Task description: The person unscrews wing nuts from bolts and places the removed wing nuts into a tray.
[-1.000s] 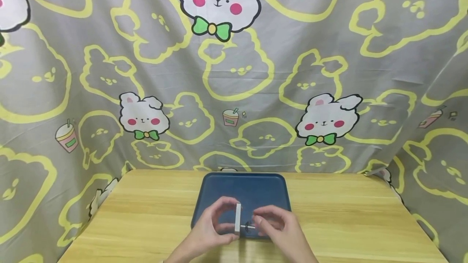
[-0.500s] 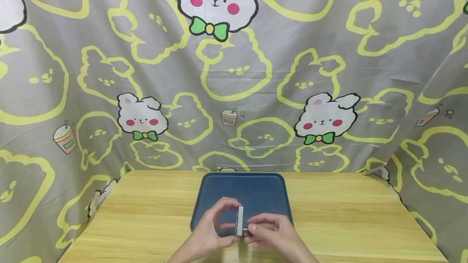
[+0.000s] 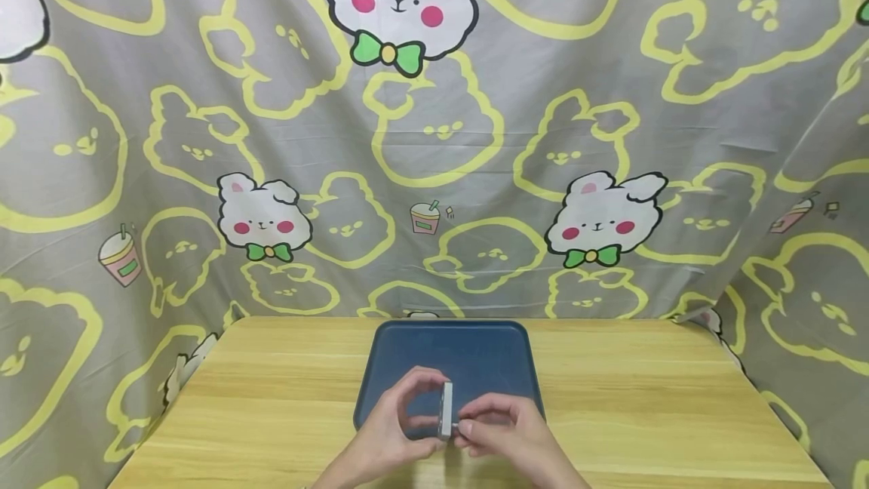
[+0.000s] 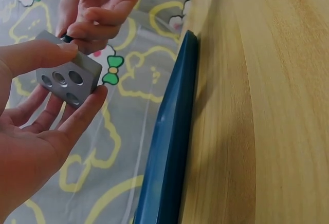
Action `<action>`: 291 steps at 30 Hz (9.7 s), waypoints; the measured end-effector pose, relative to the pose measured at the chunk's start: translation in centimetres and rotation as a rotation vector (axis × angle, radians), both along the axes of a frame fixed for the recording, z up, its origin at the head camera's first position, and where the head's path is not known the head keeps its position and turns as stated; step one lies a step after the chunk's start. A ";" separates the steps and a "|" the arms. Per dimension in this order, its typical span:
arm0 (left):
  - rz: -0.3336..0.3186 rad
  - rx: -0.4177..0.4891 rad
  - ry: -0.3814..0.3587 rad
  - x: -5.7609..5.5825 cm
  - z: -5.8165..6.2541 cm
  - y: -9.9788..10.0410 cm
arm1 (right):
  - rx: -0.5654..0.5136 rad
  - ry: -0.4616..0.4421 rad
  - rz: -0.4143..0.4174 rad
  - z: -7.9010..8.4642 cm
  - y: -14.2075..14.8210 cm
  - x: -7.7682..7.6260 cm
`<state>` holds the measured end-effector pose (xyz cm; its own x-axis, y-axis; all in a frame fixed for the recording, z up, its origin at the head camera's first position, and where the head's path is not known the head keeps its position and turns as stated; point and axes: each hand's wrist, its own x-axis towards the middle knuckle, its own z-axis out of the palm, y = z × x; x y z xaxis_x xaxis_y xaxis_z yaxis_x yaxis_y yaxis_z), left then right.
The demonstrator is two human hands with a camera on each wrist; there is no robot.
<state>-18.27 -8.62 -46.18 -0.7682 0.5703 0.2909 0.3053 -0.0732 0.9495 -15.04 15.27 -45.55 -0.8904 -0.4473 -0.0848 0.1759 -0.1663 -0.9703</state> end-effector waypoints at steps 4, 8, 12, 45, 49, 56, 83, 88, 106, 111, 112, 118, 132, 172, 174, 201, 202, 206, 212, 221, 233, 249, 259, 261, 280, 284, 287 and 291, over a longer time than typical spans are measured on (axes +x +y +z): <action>0.000 0.012 -0.030 -0.1 0.0 0.0 | 0.083 0.124 -0.068 0.3 -0.4 0.3; 0.001 0.020 -0.071 -0.1 -0.1 -0.2 | 0.193 0.229 -0.154 0.6 -0.9 0.7; -0.003 0.036 -0.115 -0.2 -0.2 -0.3 | 0.303 0.423 -0.253 0.5 -1.6 1.2; 0.005 0.055 -0.163 -0.3 0.6 -0.4 | 0.476 1.134 -0.573 0.2 -2.3 1.4; 0.003 0.048 -0.117 -0.2 0.6 -0.4 | 0.335 0.526 -0.437 1.1 -1.8 1.6; -0.037 0.043 -0.066 -0.1 0.6 -0.2 | 0.102 0.085 -0.117 0.9 -0.6 0.6; -0.048 0.049 -0.142 0.1 0.3 -0.3 | 0.216 0.295 -0.139 1.3 -0.6 1.1; -0.060 0.077 -0.174 -0.1 0.4 -0.3 | 0.314 0.609 -0.244 1.0 -1.4 1.5; -0.069 0.109 -0.256 -0.2 0.5 -0.4 | 0.487 1.627 -0.439 0.0 -1.8 0.3; -0.056 0.111 -0.251 -0.2 0.5 -0.4 | 0.499 1.583 -0.452 -0.1 -1.9 0.4; -0.050 0.109 -0.248 -0.2 0.5 -0.4 | 0.488 1.555 -0.453 -0.1 -1.9 0.5; -0.008 0.082 -0.200 -0.2 0.6 -0.2 | 0.455 1.267 -0.516 0.3 -1.7 1.1; 0.018 0.053 -0.079 0.0 0.4 -0.1 | 0.103 0.046 -0.149 0.9 -0.2 0.5; -0.004 0.082 -0.190 -0.3 0.5 -0.5 | 0.413 1.297 -0.412 -0.7 -2.3 0.7; -0.014 0.092 -0.203 -0.3 0.5 -0.5 | 0.439 1.431 -0.439 -0.7 -2.3 0.5; -0.015 0.112 -0.162 -0.3 0.7 -0.4 | 0.312 0.806 -0.412 0.3 -1.7 1.5; -0.013 0.108 -0.152 -0.2 0.7 -0.4 | 0.287 0.670 -0.392 0.5 -1.6 1.6; -0.011 0.092 -0.116 -0.2 0.8 -0.3 | 0.193 0.268 -0.292 1.2 -1.0 1.3; -0.015 0.079 -0.094 -0.1 0.7 -0.2 | 0.103 0.071 -0.132 1.1 -0.2 0.6; -0.013 0.058 -0.092 0.1 0.8 0.0 | 0.026 -0.009 -0.058 0.5 0.0 0.5; -0.019 0.078 -0.112 0.0 0.5 0.0 | 0.159 0.243 -0.144 1.0 -0.4 0.8; -0.027 0.121 -0.250 -0.3 0.7 -0.4 | 0.311 1.351 -0.435 -0.1 -2.2 0.7; -0.081 0.172 -0.240 -0.2 1.0 -0.5 | 0.332 1.841 -0.519 1.5 -2.5 0.2; -0.078 0.171 -0.244 -0.2 1.0 -0.5 | 0.350 1.823 -0.518 1.4 -2.5 0.3; 0.004 0.087 -0.145 0.1 0.4 -0.3 | 0.202 0.189 -0.370 0.9 -1.6 1.1; 0.002 0.075 -0.119 0.2 0.2 -0.1 | 0.134 0.083 -0.247 0.7 -0.9 0.7; 0.006 0.071 -0.112 0.2 0.3 0.0 | 0.106 0.062 -0.202 1.0 -0.8 0.6; 0.008 0.071 -0.099 0.2 0.5 0.1 | 0.083 0.056 -0.156 1.5 -0.6 0.4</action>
